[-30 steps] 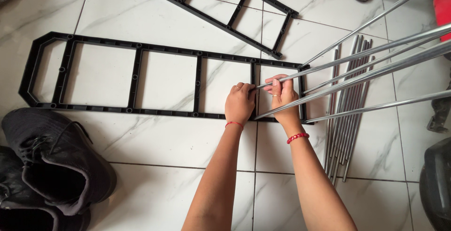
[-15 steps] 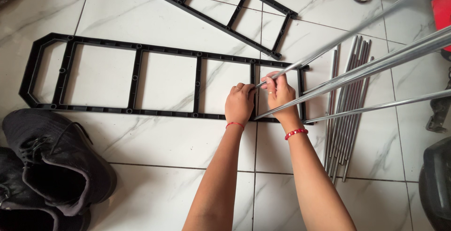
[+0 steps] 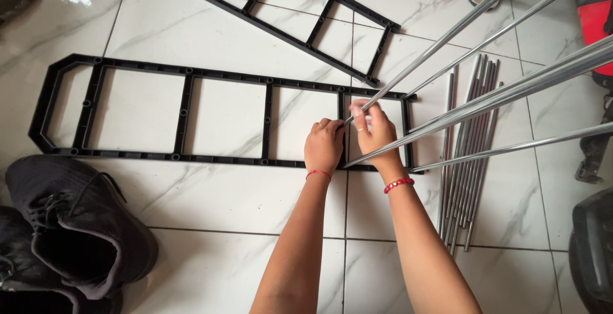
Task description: The person assembles a metal rack by inserting metal rods into black plastic frames laid on a tiled floor. They repeatedly pick up rods and insert them into the frame slots, gradually building the structure.
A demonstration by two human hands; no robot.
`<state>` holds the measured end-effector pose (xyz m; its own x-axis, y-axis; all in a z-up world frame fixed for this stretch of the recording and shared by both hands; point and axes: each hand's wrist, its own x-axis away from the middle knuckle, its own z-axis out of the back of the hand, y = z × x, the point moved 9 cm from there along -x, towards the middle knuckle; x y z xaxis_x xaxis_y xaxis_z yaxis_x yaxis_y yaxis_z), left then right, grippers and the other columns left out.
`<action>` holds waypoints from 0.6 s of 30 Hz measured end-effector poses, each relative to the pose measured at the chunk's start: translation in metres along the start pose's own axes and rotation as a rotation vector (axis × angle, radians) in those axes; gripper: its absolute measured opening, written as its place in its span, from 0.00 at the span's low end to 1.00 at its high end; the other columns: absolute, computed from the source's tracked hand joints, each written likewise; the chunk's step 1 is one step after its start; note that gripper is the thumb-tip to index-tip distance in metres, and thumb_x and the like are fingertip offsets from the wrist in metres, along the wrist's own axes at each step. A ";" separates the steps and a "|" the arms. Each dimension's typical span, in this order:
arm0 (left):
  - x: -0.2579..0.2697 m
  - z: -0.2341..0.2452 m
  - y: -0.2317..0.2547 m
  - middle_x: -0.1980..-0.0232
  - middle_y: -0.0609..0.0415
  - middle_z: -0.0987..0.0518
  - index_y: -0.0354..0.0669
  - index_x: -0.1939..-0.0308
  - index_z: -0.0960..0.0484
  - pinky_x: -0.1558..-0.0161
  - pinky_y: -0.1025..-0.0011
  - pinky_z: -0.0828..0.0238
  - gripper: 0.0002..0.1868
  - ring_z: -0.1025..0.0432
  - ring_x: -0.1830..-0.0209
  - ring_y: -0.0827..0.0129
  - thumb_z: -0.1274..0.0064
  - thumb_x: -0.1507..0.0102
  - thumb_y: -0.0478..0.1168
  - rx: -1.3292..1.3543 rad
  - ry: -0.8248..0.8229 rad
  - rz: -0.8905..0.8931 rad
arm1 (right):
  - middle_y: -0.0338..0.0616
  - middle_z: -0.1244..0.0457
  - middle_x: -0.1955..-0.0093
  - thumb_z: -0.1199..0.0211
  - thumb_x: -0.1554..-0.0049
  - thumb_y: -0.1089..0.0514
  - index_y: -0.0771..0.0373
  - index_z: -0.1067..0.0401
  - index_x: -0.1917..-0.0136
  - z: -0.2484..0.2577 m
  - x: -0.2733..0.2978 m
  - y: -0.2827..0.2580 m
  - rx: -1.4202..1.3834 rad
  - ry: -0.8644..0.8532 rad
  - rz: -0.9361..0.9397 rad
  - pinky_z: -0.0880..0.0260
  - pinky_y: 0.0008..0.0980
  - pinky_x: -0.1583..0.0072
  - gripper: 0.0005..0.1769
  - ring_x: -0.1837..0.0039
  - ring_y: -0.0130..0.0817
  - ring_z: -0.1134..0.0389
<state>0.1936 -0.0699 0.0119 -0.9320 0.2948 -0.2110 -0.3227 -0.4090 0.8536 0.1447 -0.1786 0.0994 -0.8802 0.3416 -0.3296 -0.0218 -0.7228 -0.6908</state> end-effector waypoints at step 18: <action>-0.002 0.002 0.005 0.61 0.55 0.19 0.45 0.59 0.13 0.56 0.63 0.27 0.06 0.27 0.59 0.59 0.44 0.36 0.40 -0.029 -0.002 -0.003 | 0.31 0.57 0.77 0.45 0.31 0.44 0.54 0.53 0.74 0.019 -0.055 -0.002 -0.869 0.402 -0.133 0.61 0.30 0.69 0.35 0.74 0.23 0.58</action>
<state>0.1942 -0.0705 0.0179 -0.9307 0.2980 -0.2122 -0.3299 -0.4330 0.8389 0.1838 -0.2077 0.1314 -0.6642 0.6853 -0.2986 0.3913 -0.0216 -0.9200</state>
